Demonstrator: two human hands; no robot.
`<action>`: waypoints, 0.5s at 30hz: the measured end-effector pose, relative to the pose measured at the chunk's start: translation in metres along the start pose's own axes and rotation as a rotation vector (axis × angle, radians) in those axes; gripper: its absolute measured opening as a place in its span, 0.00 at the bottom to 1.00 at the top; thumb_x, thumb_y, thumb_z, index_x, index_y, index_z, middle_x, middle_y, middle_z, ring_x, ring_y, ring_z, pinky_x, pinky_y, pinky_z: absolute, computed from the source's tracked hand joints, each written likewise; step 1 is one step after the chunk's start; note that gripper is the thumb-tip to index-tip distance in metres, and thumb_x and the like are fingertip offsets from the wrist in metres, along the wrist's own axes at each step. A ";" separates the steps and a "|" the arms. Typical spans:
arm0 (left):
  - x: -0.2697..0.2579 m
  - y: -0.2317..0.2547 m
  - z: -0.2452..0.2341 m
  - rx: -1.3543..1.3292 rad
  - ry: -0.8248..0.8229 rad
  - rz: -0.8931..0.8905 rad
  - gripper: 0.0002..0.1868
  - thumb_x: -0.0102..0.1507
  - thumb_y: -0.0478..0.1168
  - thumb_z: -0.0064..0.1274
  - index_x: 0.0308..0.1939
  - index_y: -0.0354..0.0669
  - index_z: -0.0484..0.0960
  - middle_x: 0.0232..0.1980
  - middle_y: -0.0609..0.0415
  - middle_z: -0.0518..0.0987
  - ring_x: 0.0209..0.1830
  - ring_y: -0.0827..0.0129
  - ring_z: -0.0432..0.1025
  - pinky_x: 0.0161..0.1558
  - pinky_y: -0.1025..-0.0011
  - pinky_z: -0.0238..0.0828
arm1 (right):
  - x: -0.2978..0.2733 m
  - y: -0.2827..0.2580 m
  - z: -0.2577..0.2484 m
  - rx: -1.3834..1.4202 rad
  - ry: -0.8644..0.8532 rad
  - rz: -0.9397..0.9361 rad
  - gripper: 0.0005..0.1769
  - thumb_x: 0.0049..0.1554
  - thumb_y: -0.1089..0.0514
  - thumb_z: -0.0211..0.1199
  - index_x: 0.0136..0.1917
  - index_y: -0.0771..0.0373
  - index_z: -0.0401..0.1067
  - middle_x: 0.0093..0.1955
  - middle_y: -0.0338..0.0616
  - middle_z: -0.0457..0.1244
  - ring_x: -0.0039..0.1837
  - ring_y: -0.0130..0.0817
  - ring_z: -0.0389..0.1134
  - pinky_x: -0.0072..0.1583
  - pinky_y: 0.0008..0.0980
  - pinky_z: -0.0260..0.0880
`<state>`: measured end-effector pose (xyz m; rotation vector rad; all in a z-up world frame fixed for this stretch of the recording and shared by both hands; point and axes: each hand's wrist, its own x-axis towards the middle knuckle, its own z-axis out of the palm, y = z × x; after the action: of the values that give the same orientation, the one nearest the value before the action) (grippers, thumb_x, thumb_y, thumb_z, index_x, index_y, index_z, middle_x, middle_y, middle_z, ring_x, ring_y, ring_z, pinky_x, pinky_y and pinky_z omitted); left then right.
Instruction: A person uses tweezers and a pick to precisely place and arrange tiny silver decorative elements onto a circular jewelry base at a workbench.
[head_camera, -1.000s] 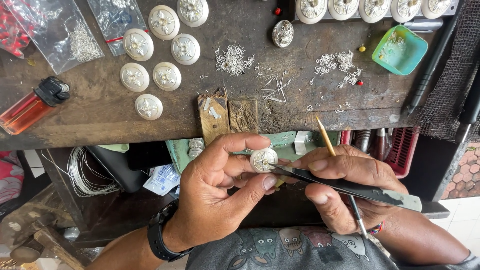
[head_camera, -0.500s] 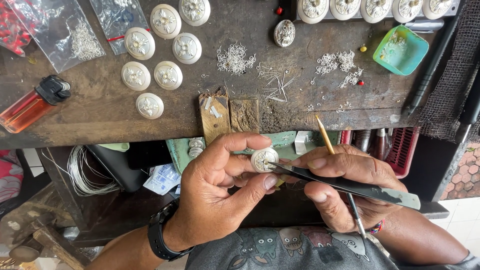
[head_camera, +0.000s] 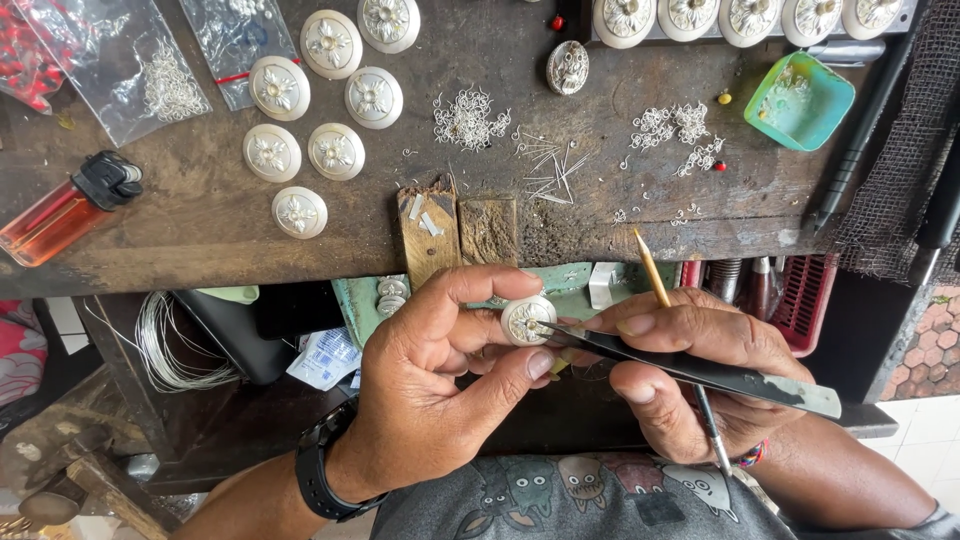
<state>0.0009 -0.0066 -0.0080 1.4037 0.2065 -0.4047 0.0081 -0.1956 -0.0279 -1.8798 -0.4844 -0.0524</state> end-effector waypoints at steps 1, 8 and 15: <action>0.000 0.000 0.000 0.000 -0.001 0.000 0.18 0.53 0.32 0.52 0.46 0.40 0.68 0.34 0.51 0.80 0.32 0.74 0.77 0.35 0.84 0.74 | 0.000 0.000 0.000 0.000 0.000 0.000 0.13 0.51 0.56 0.53 0.44 0.67 0.58 0.37 0.48 0.60 0.40 0.42 0.72 0.41 0.28 0.74; 0.000 0.003 0.000 -0.005 -0.001 -0.029 0.18 0.52 0.33 0.52 0.46 0.41 0.68 0.33 0.52 0.81 0.32 0.74 0.78 0.35 0.83 0.75 | 0.000 0.002 0.001 0.015 0.014 -0.009 0.13 0.50 0.56 0.53 0.43 0.67 0.58 0.37 0.49 0.61 0.39 0.42 0.71 0.41 0.29 0.74; 0.000 0.006 -0.003 0.019 -0.022 -0.016 0.18 0.53 0.37 0.52 0.46 0.41 0.69 0.34 0.55 0.80 0.30 0.76 0.77 0.35 0.83 0.75 | -0.002 -0.003 0.001 0.006 0.036 0.058 0.14 0.50 0.54 0.52 0.42 0.68 0.58 0.37 0.53 0.62 0.39 0.40 0.71 0.41 0.26 0.71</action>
<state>0.0032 -0.0032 -0.0033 1.4159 0.1962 -0.4359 0.0051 -0.1939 -0.0258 -1.8829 -0.4049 -0.0458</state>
